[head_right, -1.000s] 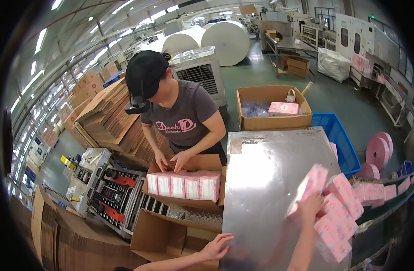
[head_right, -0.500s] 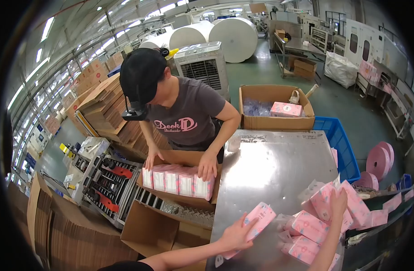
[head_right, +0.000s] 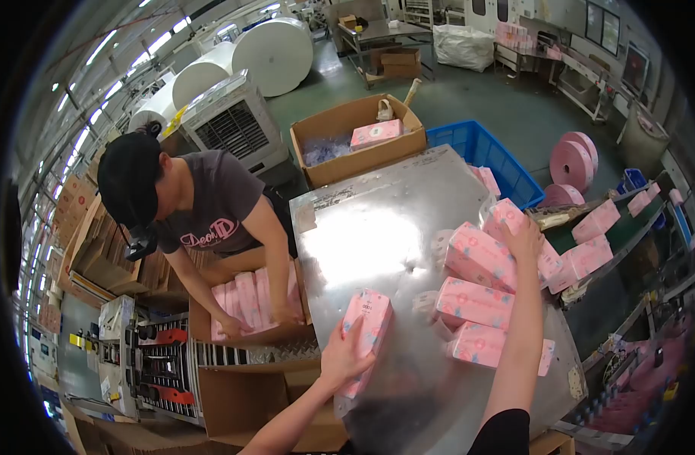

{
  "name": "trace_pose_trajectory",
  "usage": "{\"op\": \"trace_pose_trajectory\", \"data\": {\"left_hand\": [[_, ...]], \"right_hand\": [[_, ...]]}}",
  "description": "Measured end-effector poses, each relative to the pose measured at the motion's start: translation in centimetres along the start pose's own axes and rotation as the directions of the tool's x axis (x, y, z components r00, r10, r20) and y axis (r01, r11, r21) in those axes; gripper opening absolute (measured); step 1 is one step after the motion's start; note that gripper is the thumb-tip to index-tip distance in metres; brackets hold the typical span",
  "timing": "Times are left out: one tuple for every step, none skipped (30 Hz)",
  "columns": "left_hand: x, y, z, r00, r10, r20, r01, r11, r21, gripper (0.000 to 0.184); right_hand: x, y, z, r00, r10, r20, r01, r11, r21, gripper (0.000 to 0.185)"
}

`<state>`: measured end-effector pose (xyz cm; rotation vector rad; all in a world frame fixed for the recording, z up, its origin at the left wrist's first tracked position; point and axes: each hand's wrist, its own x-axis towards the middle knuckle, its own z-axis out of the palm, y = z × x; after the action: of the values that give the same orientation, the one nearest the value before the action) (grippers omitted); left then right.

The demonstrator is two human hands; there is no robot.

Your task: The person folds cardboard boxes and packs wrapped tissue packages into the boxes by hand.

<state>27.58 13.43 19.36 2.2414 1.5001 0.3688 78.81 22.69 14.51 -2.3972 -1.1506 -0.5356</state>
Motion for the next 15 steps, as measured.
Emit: {"op": "trace_pose_trajectory", "data": {"left_hand": [[0.2, 0.0, 0.1, 1.0, -0.024, 0.018, 0.024, 1.0, -0.004, 0.084], [0.4, 0.1, 0.1, 1.0, -0.023, 0.014, 0.023, 1.0, -0.003, 0.084], [0.2, 0.1, 0.2, 1.0, -0.016, 0.003, 0.016, 1.0, -0.007, 0.083], [-0.1, 0.1, 0.3, 1.0, -0.012, -0.007, 0.012, 1.0, -0.009, 0.082], [-0.1, -0.1, 0.5, 1.0, -0.018, -0.007, 0.018, 1.0, -0.006, 0.082], [0.4, -0.3, 0.8, 0.999, -0.024, -0.032, 0.024, 1.0, -0.002, 0.081], [1.0, -0.6, 1.2, 0.998, -0.029, -0.054, 0.029, 1.0, 0.003, 0.08], [1.8, -1.1, 1.7, 0.998, -0.031, -0.047, 0.032, 0.999, 0.006, 0.08], [2.9, -1.7, 2.2, 0.992, -0.007, -0.128, 0.008, 1.0, 0.007, 0.079], [3.8, -2.1, 2.6, 0.978, 0.018, -0.206, -0.017, 1.0, 0.007, 0.078], [4.9, -2.4, 2.7, 0.981, 0.019, -0.195, -0.019, 1.0, 0.002, 0.078], [6.0, -2.7, 2.5, 0.978, 0.026, -0.207, -0.026, 1.0, 0.002, 0.078], [6.8, -2.8, 2.1, 0.975, 0.031, -0.22, -0.031, 1.0, 0.002, 0.078], [7.1, -2.8, 1.6, 0.978, 0.031, -0.208, -0.031, 1.0, 0.0, 0.078], [7.4, -2.8, 1.0, 0.99, 0.02, -0.14, -0.023, 0.999, -0.021, 0.079]], "right_hand": [[0.3, 0.0, -0.3, 0.997, 0.063, 0.032, -0.062, 0.997, -0.048, 0.069], [1.0, 0.1, -0.6, 0.998, 0.063, 0.029, -0.061, 0.997, -0.046, 0.069], [1.8, -0.6, -1.8, 0.967, 0.162, 0.197, -0.163, 0.987, -0.011, 0.072], [1.9, -1.7, -2.7, 0.898, 0.245, 0.366, -0.266, 0.964, 0.008, 0.075], [1.4, -2.5, -2.4, 0.897, 0.241, 0.372, -0.263, 0.965, 0.01, 0.075], [1.0, -3.6, -1.9, 0.918, 0.171, 0.358, -0.19, 0.982, 0.017, 0.075], [0.3, -4.6, -1.3, 0.933, 0.103, 0.346, -0.117, 0.993, 0.021, 0.076], [-0.6, -5.9, -0.8, 0.941, 0.049, 0.335, -0.094, 0.988, 0.121, 0.074], [-1.5, -7.4, -0.7, 0.949, -0.002, 0.316, -0.07, 0.973, 0.218, 0.072], [-3.0, -9.3, -1.8, 0.948, -0.091, 0.304, 0.017, 0.972, 0.235, 0.071], [-4.8, -11.5, -2.9, 0.939, -0.178, 0.294, 0.105, 0.963, 0.249, 0.07], [-7.0, -13.0, -3.6, 0.921, -0.259, 0.29, 0.179, 0.944, 0.276, 0.069], [-9.4, -14.5, -4.3, 0.896, -0.34, 0.286, 0.251, 0.919, 0.304, 0.067], [-11.7, -16.5, -7.5, 0.845, -0.406, 0.349, 0.275, 0.888, 0.368, 0.065], [-14.3, -17.6, -8.1, 0.762, -0.481, 0.434, 0.293, 0.853, 0.431, 0.063]]}}
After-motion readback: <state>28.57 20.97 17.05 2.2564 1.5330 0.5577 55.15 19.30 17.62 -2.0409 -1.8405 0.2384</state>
